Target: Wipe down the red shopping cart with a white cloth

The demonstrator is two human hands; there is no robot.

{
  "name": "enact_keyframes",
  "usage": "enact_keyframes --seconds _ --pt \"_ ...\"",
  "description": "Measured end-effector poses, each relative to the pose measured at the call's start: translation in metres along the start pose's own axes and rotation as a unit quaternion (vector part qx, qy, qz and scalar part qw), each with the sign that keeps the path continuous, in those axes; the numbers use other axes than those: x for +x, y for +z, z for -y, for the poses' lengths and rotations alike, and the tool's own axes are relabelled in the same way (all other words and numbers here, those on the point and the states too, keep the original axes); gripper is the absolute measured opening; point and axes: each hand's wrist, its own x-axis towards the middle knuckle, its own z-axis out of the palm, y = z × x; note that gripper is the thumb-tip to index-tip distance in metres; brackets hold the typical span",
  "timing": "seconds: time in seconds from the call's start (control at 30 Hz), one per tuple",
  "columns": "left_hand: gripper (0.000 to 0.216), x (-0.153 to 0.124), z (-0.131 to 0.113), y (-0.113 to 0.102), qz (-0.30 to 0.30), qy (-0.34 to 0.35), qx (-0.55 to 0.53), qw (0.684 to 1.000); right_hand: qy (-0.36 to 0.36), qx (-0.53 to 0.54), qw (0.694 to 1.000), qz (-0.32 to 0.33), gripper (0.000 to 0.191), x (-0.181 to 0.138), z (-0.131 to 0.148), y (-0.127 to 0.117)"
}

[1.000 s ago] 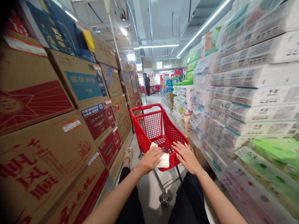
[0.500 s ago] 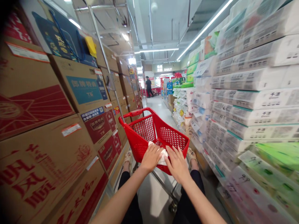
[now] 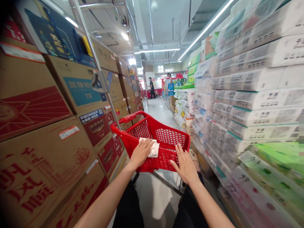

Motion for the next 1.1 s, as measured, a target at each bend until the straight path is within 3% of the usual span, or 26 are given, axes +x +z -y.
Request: enact_keyframes --seconds 0.13,0.23,0.43,0.6,0.7,0.9,1.1 --pt "0.047 -0.004 0.037 -0.013 -0.009 -0.032 0.039 0.999 -0.003 -0.005 1.000 -0.005 0.079 0.002 -0.012 0.005" --pt "0.040 -0.001 0.039 -0.016 -0.020 -0.057 0.047 0.997 0.003 -0.005 1.000 -0.007 0.079 0.003 -0.022 0.011" --pt "0.033 0.010 0.003 -0.010 -0.043 -0.078 0.030 0.996 0.051 -0.026 0.997 -0.053 0.085 0.012 -0.032 0.025" --pt "0.039 0.014 -0.031 -0.005 -0.039 -0.057 0.017 0.997 -0.010 -0.026 0.999 -0.034 0.073 0.025 0.004 0.026" --pt "0.046 0.012 -0.038 -0.005 -0.024 -0.030 0.020 0.999 -0.021 -0.022 0.999 -0.040 0.069 0.025 0.016 0.023" --pt "0.056 -0.001 -0.009 -0.020 0.006 0.012 0.046 0.999 -0.042 -0.017 0.999 0.007 0.067 0.018 0.007 0.012" --pt "0.042 -0.009 0.028 -0.055 -0.008 -0.067 0.100 0.993 -0.040 -0.032 0.999 0.014 0.068 0.020 0.014 0.012"
